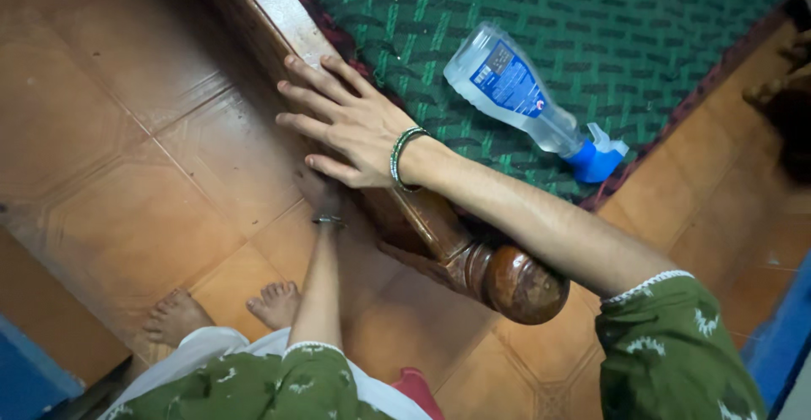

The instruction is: The person sprays a liquid cleaner onto the wooden frame of a bed and wipes it with a red cloth. They repeatedly apply the cleaner and wipe along the side rail and corner post of the bed frame.

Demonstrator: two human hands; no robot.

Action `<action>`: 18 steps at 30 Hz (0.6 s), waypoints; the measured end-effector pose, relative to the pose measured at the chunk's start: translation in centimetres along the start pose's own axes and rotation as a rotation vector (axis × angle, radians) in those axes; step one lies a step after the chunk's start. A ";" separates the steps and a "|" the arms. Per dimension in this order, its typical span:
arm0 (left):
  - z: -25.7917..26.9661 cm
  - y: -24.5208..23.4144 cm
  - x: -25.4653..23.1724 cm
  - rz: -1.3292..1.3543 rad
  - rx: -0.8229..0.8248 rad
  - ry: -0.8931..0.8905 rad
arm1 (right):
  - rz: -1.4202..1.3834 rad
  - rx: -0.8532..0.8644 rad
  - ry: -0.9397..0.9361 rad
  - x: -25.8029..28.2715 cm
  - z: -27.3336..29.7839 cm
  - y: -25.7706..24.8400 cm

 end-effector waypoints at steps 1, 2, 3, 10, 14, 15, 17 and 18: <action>0.0 -0.2 0.2 -0.024 -0.016 -0.004 | -0.010 0.000 0.006 0.0 0.0 0.1; 0.5 -0.3 0.7 -0.031 -0.020 -0.003 | -0.020 -0.001 0.012 0.1 0.1 0.2; 1.7 -0.6 1.3 -0.103 -0.043 -0.006 | -0.021 -0.004 0.011 0.1 0.2 0.3; 11.9 -1.9 6.0 -0.577 -0.142 -0.096 | 0.000 -0.044 -0.019 0.2 0.2 0.3; 11.9 -2.5 7.7 -0.534 -0.143 -0.148 | 0.005 -0.047 -0.036 -0.2 0.3 0.3; 11.4 -3.2 7.8 -0.473 -0.118 -0.148 | 0.002 -0.050 -0.035 -0.2 0.3 0.4; 10.1 -4.6 7.5 -0.224 -0.041 -0.154 | -0.002 -0.056 -0.038 -0.2 0.3 0.4; 9.1 -5.5 7.3 -0.288 0.037 -0.342 | -0.008 -0.052 -0.034 -0.1 0.3 0.5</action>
Point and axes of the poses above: each hand's wrist, its own z-axis away from the middle knuckle, its own y-axis out of the palm, x = y × z, the point moved 1 cm from there along -z, towards the middle knuckle, and after that the axes turned 2 degrees about z, right-handed, at the moved point
